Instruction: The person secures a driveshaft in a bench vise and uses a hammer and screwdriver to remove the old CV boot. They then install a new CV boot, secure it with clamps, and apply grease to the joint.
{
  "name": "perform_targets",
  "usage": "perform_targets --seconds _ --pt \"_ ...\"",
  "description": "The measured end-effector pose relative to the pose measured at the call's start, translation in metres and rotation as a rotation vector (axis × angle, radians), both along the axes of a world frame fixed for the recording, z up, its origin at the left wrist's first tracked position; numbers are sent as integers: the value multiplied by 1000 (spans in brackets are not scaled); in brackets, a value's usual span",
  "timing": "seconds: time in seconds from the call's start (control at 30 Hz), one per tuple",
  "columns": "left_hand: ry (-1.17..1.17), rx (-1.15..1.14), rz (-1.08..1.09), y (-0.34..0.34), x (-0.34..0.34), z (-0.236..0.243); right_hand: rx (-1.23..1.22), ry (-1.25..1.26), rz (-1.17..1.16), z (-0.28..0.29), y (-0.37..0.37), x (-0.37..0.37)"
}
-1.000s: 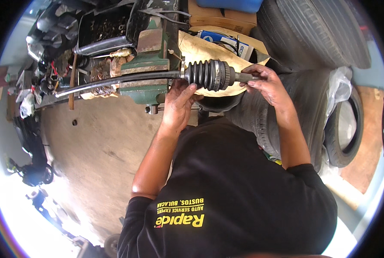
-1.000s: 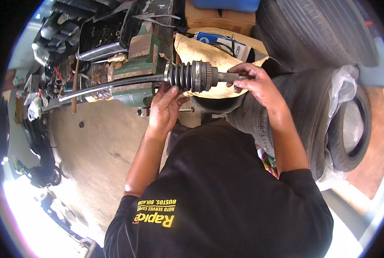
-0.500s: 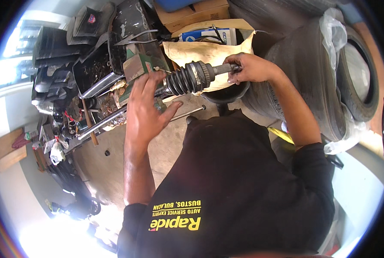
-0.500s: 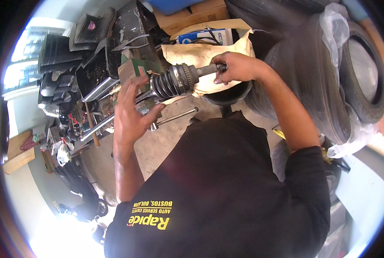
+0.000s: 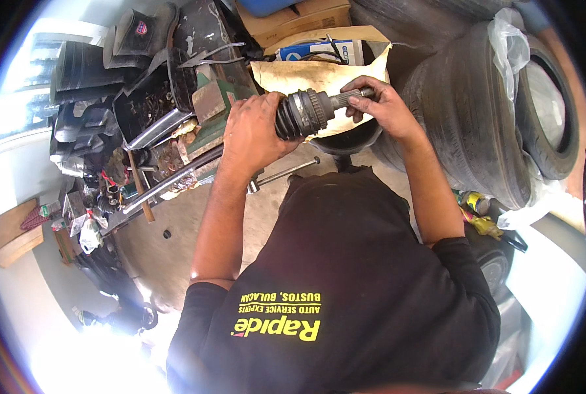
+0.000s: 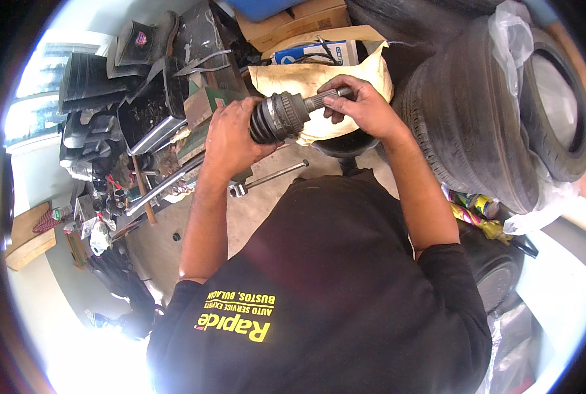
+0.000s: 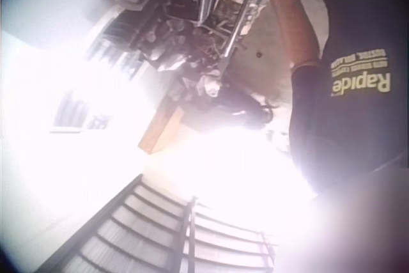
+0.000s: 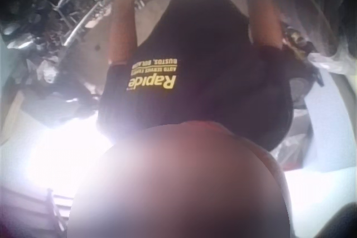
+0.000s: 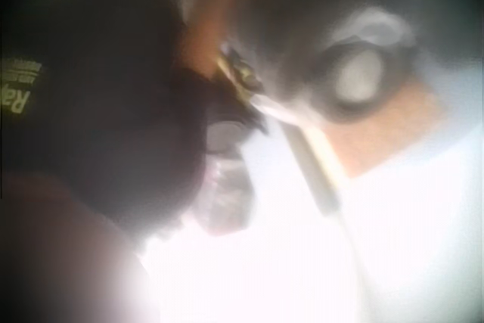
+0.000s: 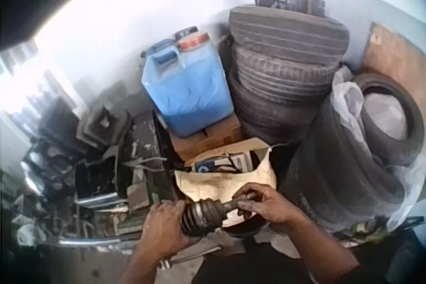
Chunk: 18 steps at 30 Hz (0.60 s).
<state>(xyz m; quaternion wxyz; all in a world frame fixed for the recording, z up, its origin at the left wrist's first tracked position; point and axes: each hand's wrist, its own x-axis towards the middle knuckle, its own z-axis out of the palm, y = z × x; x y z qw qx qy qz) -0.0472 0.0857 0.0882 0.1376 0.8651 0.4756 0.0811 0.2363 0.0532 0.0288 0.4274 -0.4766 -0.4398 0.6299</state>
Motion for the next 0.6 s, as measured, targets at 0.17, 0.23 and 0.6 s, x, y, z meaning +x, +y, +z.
perform_targets --seconds 0.17,0.23,0.6 --pt "-1 -168 -23 8 8 8 194 -57 -11 4 -1 -4" --pt "-6 -234 -10 13 14 9 208 -71 3 8 1 -3" --pt "-11 -8 53 -3 26 -5 138 38 15 -10 3 -1"
